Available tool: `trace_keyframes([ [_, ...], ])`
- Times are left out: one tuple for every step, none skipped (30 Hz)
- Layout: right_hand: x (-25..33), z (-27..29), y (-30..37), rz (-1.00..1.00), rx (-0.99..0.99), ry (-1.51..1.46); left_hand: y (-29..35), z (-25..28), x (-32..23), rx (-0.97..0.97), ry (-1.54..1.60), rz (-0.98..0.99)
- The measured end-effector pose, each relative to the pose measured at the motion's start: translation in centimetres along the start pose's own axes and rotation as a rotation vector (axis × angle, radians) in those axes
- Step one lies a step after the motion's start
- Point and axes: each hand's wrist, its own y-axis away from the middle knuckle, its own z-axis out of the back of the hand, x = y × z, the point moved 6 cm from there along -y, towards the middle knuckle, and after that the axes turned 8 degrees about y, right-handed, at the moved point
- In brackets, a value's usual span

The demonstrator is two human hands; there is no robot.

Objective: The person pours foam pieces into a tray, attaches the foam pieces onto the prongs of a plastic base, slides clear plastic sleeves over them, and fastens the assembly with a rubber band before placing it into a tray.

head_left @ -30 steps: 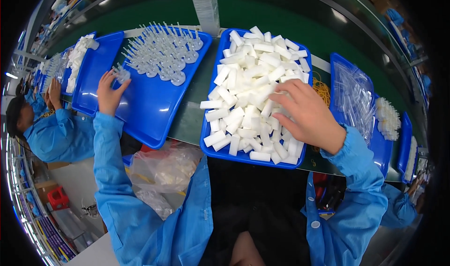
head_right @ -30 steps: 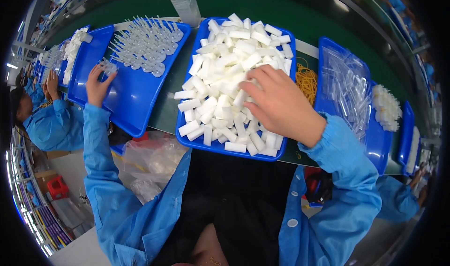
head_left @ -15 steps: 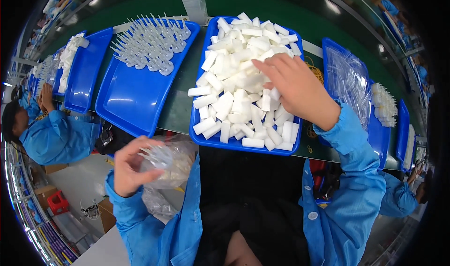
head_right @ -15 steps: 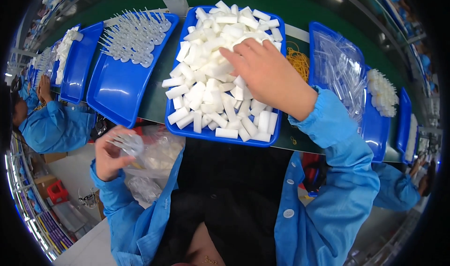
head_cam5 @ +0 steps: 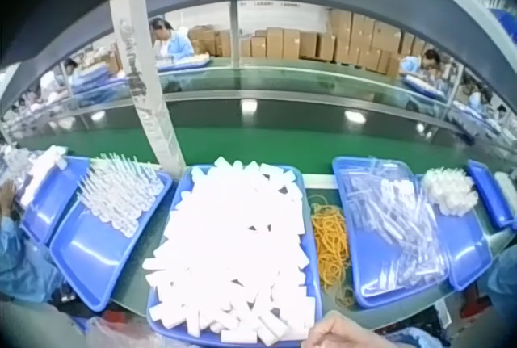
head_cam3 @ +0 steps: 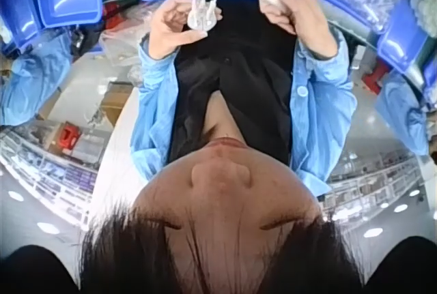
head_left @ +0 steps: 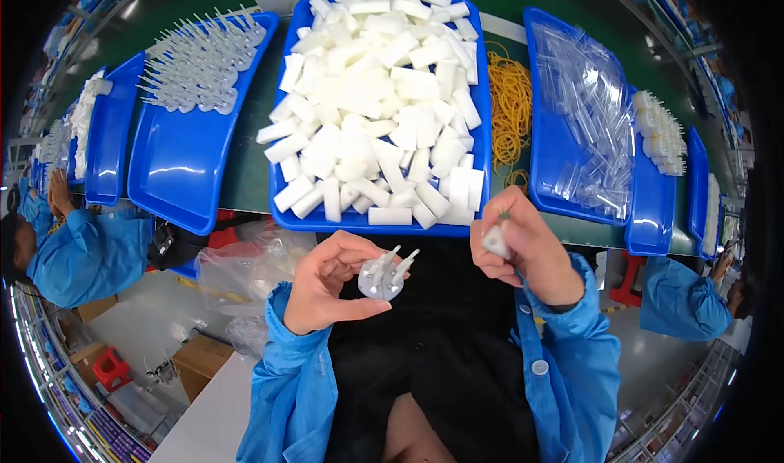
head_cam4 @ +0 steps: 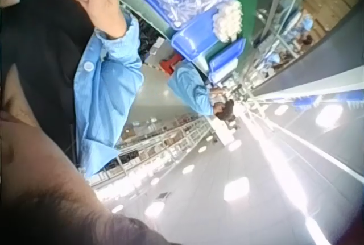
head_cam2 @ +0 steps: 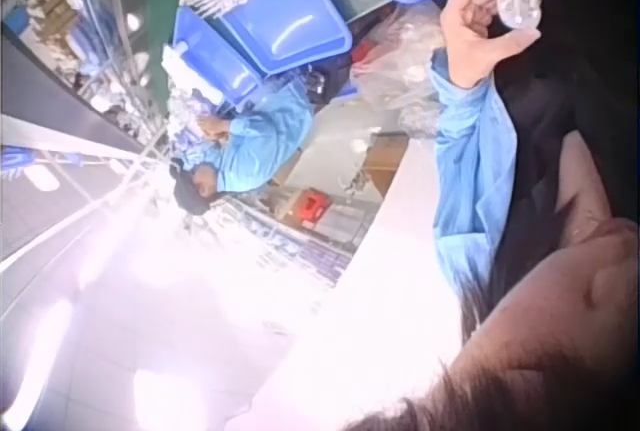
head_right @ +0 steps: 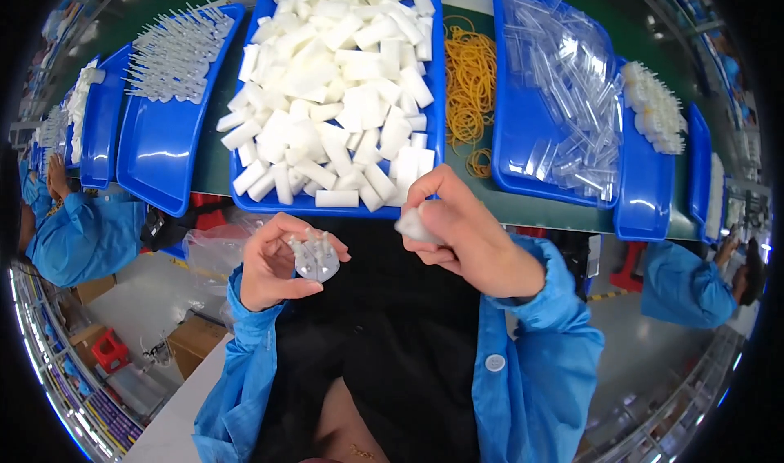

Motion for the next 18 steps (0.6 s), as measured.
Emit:
trace_keyframes([
  [-1.0, 0.3, 0.3, -0.031, -0.089, -0.094, 0.0, -0.3, 0.4, -0.009, 0.009, 0.030],
  [-2.0, 0.3, 0.4, -0.041, -0.089, -0.100, 0.0, -0.4, 0.8, -0.015, 0.013, 0.039],
  [-2.3, 0.6, 0.4, 0.097, -0.114, -0.101, 0.0, -0.5, 1.2, -0.025, 0.005, 0.023],
  [-2.1, 0.7, 0.7, 0.236, -0.142, -0.106, -0.1, -0.6, 1.5, -0.033, -0.006, 0.011],
  [-2.1, 0.7, 1.1, 0.256, -0.190, -0.128, -0.2, -0.7, 1.4, -0.048, 0.000, -0.013],
  [-2.6, 0.9, 1.1, 0.250, -0.195, -0.137, -0.4, -1.0, 1.6, -0.050, 0.001, -0.001],
  [-2.4, 1.2, 1.2, 0.379, -0.228, -0.030, -0.6, -1.2, 1.4, -0.050, -0.015, -0.054],
  [-2.1, 1.4, 1.5, 0.508, -0.262, 0.078, -0.7, -1.5, 1.1, -0.047, -0.030, -0.107],
  [-1.6, 1.5, 1.6, 0.541, -0.300, 0.078, -0.8, -1.6, 1.0, -0.080, -0.013, -0.072],
  [-1.5, 1.7, 1.5, 0.536, -0.303, 0.071, -0.7, -1.7, 1.2, -0.083, -0.013, -0.064],
  [-1.2, 1.8, 1.5, 0.563, -0.321, 0.085, -0.4, -1.6, 1.3, -0.104, -0.011, -0.057],
  [-1.0, 2.0, 1.7, 0.590, -0.339, 0.100, -0.3, -1.5, 1.4, -0.125, -0.008, -0.051],
  [-0.9, 2.3, 1.8, 0.564, -0.350, 0.184, -0.3, -1.5, 1.3, -0.119, -0.043, -0.083],
  [-0.8, 2.4, 1.9, 0.561, -0.349, 0.182, -0.3, -1.5, 1.4, -0.121, -0.042, -0.080],
  [-0.7, 2.4, 1.9, 0.535, -0.344, 0.194, -0.3, -1.5, 1.5, -0.147, -0.043, -0.094],
  [-0.8, 2.4, 1.9, 0.510, -0.340, 0.204, -0.4, -1.6, 1.4, -0.171, -0.045, -0.105],
  [-0.9, 2.1, 1.8, 0.508, -0.339, 0.200, -0.4, -1.7, 1.4, -0.175, -0.047, -0.102],
  [-0.9, 2.0, 1.8, 0.555, -0.390, 0.134, -0.4, -1.7, 1.2, -0.196, -0.096, -0.130],
])
